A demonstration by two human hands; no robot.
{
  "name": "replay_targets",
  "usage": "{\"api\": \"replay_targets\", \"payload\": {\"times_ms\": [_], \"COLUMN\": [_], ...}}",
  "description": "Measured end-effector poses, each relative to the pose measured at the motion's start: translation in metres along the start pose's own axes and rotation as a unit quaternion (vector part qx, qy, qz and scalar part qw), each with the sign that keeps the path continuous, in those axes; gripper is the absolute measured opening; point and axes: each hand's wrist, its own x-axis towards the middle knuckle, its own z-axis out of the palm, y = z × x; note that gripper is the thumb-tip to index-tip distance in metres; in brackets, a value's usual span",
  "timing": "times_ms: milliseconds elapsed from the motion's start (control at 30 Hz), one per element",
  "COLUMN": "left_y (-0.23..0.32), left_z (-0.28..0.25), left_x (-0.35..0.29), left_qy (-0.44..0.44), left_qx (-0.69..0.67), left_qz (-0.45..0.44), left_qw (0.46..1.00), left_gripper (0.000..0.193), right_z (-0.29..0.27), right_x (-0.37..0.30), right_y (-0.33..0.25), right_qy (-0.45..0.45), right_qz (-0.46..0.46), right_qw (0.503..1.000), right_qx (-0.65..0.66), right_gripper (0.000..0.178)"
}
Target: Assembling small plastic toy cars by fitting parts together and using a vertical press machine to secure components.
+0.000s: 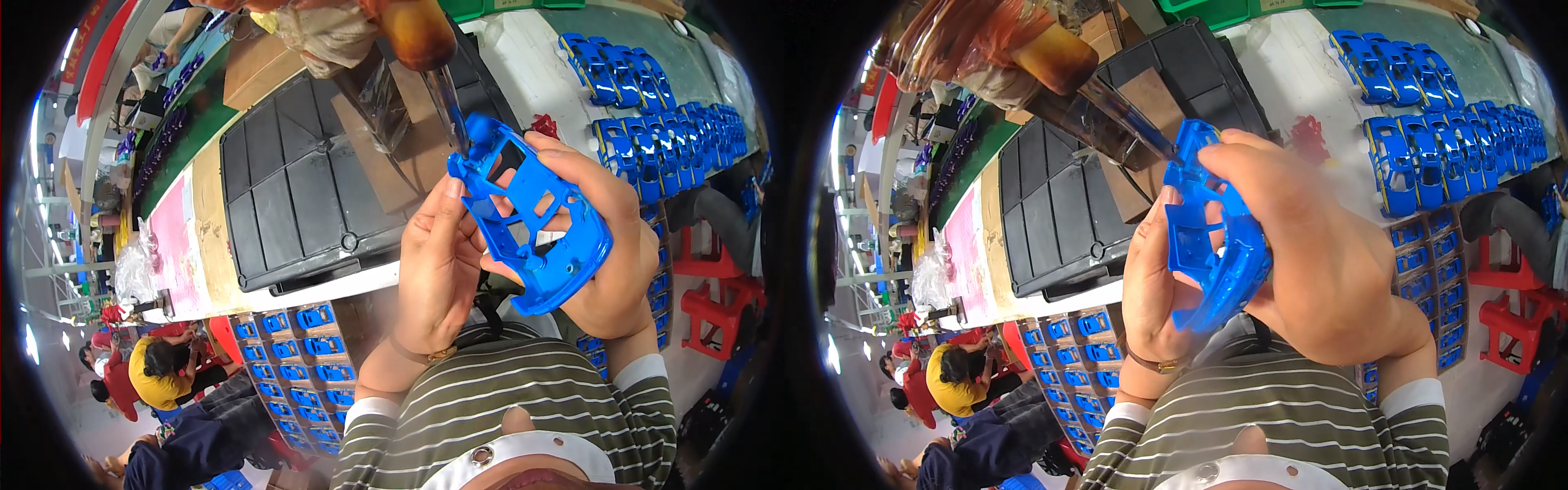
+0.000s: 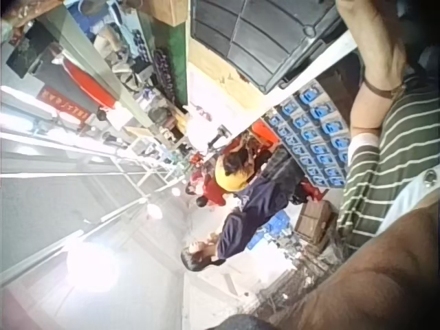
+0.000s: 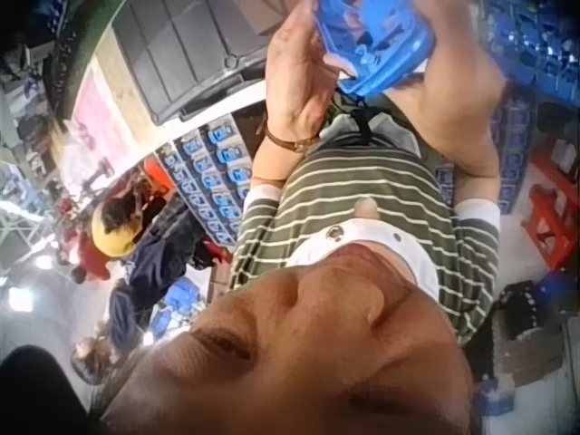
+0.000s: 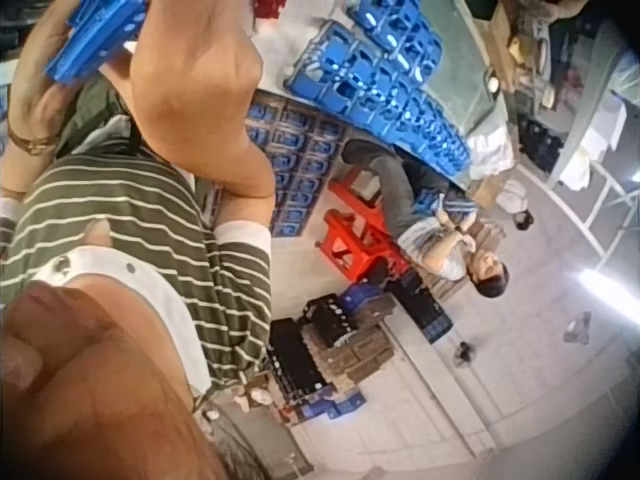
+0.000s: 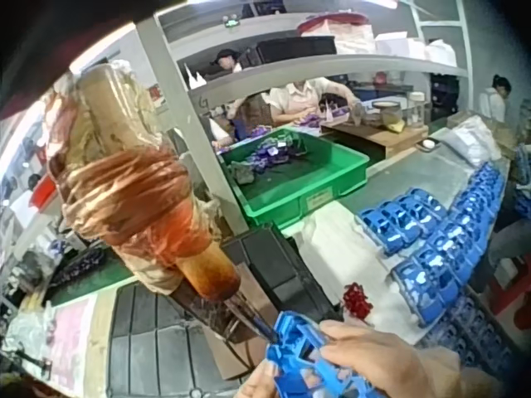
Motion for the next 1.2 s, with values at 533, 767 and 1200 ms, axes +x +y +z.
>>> {"api": "replay_targets", "payload": {"times_ms": [533,767,1200], "left_y": [0.0058,0.0041,0.0062], "left_z": [-0.0007,-0.0011,0.0021], "left_x": [0.0053,0.0039,0.0031], "left_qy": [0.009,-0.006,-0.002], "left_qx": [0.003,0.008,0.014], "left_qz": [0.015,0.031,0.034], "left_qw": [1.0,0.999,0.999], "left_gripper": [0.037,0.037,0.035], "right_z": [0.0008,0.0041,0.0024], "right_x": [0.0093,0.008,0.0078], "right_y": [0.002,-0.0002,0.0054], "right_qy": [-0.019,-0.024,-0.004], "right_qz": [0.018,0.101,0.073], "right_qw": [0.998,0.993,0.997], "right_qx": [0.054,0.058,0.036], "right_gripper": [0.076,0.071,0.073]}}
